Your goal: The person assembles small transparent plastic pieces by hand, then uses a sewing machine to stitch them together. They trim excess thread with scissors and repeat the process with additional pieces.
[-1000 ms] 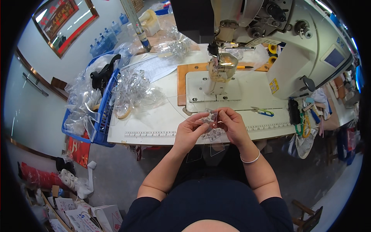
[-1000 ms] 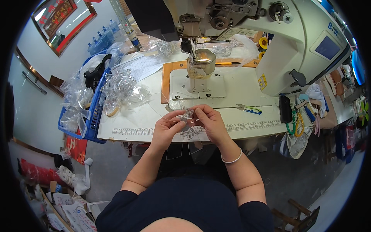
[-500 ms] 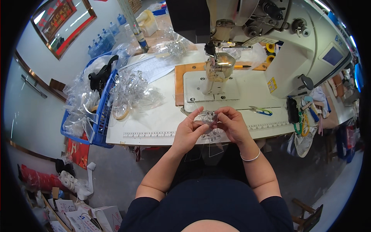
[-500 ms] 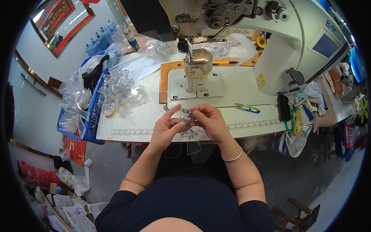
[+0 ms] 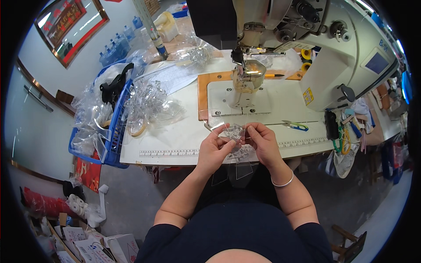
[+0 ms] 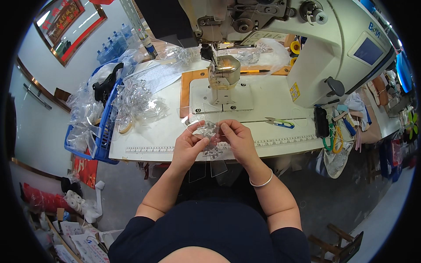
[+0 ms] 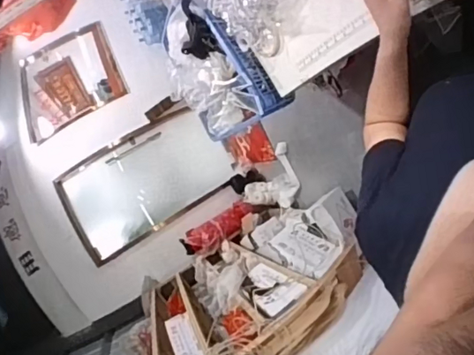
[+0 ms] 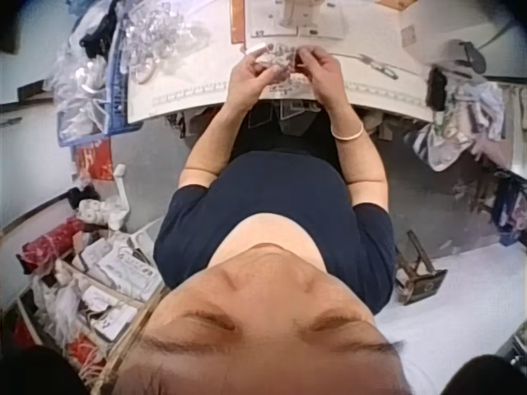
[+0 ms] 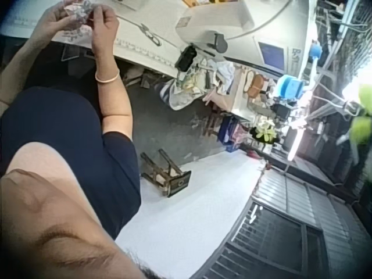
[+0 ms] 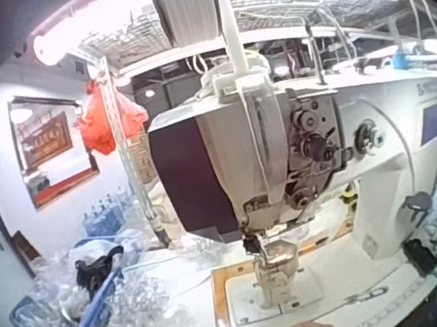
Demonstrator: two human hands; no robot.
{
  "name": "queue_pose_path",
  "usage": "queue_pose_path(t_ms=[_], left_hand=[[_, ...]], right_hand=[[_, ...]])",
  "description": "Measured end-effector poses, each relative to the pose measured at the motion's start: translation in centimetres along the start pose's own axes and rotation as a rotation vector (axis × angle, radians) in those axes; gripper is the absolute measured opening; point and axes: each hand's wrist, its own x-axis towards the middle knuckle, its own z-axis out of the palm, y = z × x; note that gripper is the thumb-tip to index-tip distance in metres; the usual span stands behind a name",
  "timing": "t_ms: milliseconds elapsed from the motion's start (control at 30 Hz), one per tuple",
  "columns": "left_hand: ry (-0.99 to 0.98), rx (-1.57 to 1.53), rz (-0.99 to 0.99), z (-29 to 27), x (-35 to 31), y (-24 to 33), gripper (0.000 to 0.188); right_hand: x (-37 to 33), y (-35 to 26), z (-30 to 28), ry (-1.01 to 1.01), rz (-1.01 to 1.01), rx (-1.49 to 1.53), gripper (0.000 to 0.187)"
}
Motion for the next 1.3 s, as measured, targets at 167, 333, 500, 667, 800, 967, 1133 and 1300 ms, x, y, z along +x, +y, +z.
queue_pose_path(t_ms=[167,333,500,667,800,967,1133,1300], left_hand=[[0.03,0.046,-0.011,0.1,0.1,0.1,0.051],[0.017,0.063,-0.003,-0.1,0.1,-0.5,0.052],[-0.058,0.025,-0.032,0.3,-0.1,0.5,0.056],[-0.112,-0.002,-0.068,-0.1,0.0,0.6,0.058],[-0.104,-0.007,-0.083,0.2,-0.2,1.1,0.06],[-0.1,0.007,-0.078,0.0,-0.3,1.0,0.062],[-0.099,0.007,-0.063,-0.2,-0.3,0.6,0.062],[-0.014,-0.074,-0.078,0.5,0.2,-0.1,0.059]], right_hand=[[-0.2,-0.7,0.2,-0.042,0.06,0.169,0.019],[-0.3,-0.8,0.6,-0.001,-0.02,-0.127,0.02],[0.1,-1.2,1.0,0.04,-0.021,-0.136,0.025],[0.2,-1.4,0.8,0.048,-0.018,-0.15,0.027],[0.2,-1.5,1.0,0.057,-0.032,-0.148,0.027],[0.0,-1.6,1.3,0.056,-0.027,-0.156,0.025],[-0.3,-1.5,1.9,0.104,-0.114,-0.308,0.027],[-0.6,-0.6,1.9,0.112,-0.234,-0.442,0.025]])
